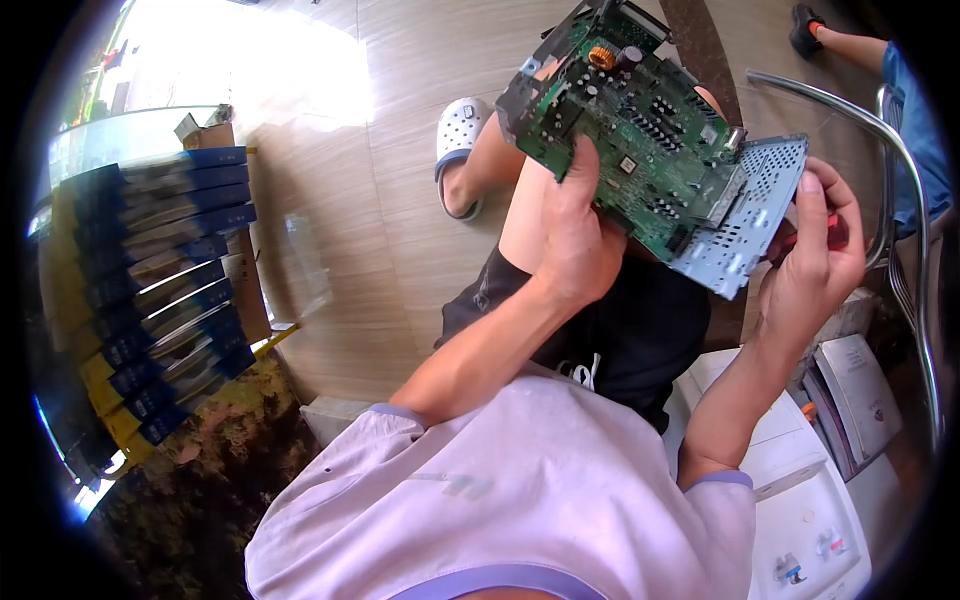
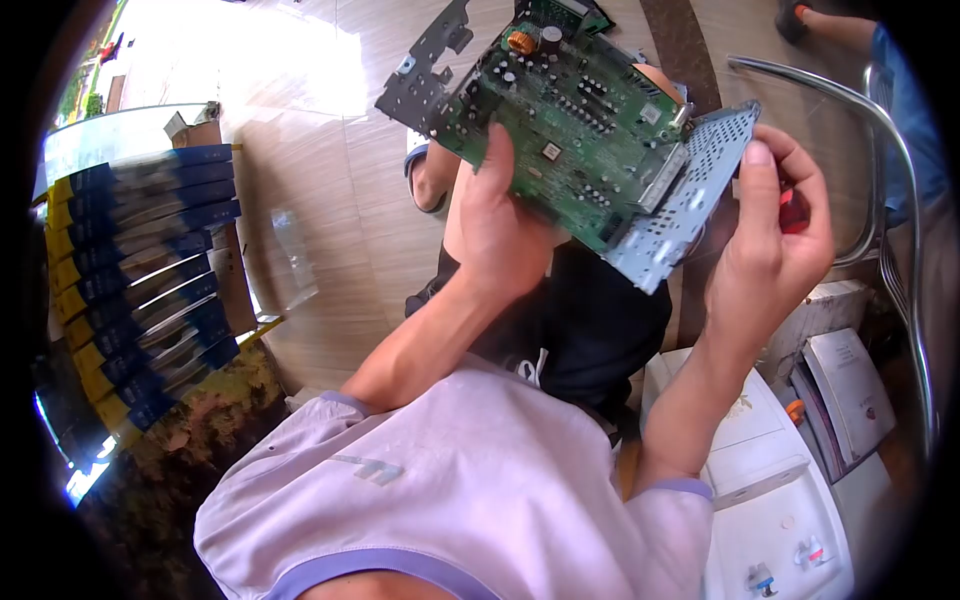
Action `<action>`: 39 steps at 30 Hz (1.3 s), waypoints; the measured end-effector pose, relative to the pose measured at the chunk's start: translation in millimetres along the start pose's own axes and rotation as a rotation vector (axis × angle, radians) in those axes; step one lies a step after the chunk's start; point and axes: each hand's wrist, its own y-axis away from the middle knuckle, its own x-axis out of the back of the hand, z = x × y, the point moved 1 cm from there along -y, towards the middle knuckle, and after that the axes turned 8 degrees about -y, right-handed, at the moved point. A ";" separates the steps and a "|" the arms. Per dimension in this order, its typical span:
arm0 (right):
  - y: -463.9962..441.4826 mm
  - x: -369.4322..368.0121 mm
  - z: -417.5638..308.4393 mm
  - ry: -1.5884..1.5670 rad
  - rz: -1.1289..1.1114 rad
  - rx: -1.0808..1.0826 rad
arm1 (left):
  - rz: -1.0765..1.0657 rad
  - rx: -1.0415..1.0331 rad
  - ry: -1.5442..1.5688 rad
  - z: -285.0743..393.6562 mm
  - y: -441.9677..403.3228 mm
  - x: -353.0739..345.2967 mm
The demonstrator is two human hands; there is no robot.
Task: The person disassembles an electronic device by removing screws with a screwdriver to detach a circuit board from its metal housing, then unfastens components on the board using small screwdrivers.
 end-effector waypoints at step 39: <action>92.8 42.0 -64.1 0.040 -0.496 -0.388 | -0.435 0.076 -0.526 11.8 103.7 -3.1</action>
